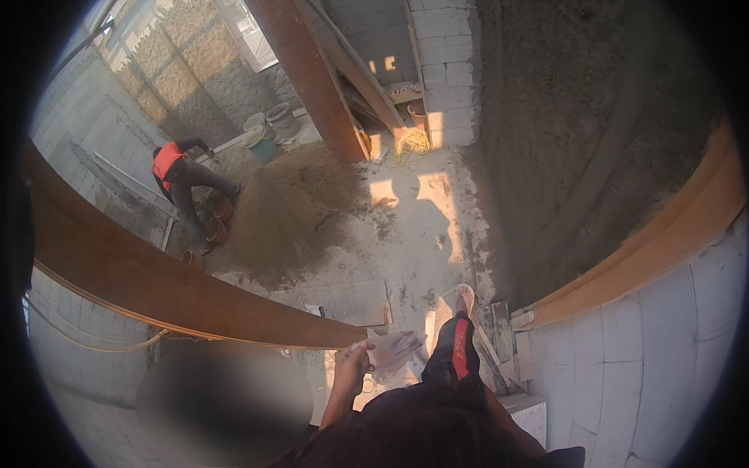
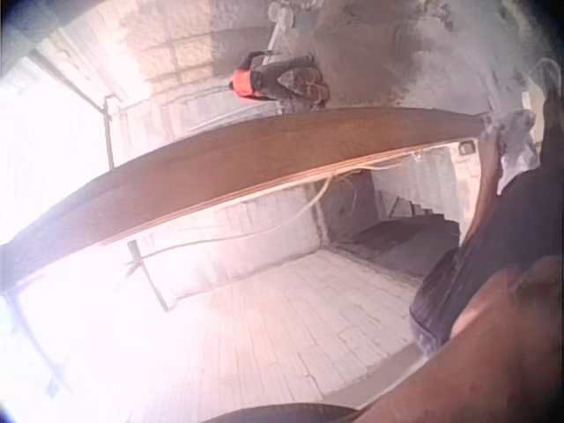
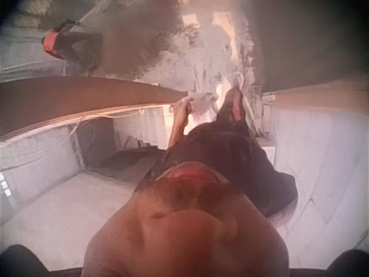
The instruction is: The person sits on the floor and handles several metal profiles, aligning and stacking them. They then stand, walk to a wall, and retrieve a plastic bag containing small items before returning to the work area.
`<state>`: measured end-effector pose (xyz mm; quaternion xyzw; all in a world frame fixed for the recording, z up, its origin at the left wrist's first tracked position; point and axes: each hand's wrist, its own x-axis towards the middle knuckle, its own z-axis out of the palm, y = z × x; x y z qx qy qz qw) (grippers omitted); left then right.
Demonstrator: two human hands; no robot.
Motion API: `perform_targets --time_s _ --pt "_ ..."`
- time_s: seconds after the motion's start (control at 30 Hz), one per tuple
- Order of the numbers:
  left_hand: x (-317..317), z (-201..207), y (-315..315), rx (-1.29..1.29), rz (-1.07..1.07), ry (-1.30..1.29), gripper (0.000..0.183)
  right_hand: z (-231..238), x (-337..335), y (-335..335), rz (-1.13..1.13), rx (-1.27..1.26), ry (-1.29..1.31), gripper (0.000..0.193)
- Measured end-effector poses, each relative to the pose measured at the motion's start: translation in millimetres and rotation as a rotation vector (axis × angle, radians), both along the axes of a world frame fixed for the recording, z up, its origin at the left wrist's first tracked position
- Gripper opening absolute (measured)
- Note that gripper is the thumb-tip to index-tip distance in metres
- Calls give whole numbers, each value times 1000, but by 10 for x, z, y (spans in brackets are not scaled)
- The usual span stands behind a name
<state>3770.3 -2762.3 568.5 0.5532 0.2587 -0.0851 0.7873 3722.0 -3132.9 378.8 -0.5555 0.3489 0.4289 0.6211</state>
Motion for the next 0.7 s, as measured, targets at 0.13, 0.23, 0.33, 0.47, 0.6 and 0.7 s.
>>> perform_targets --time_s 0.13,0.23,0.33,0.47,0.6,0.7 --pt "1236 -152 -405 40 -40 -22 31 90 880 -190 -193 182 109 50" --pt "2017 -178 -515 59 60 36 32 391 1670 -205 -333 424 159 53" --pt "2931 -121 -677 32 175 58 32 498 2786 -591 -334 372 174 56" --pt "4051 155 -661 69 372 -44 30 3 4040 -792 52 -78 105 62" --pt "4754 209 -493 118 506 -85 29 103 5407 -606 90 85 -105 60" --pt "5398 30 -395 162 548 -106 27 55 6201 -315 156 140 -183 58"
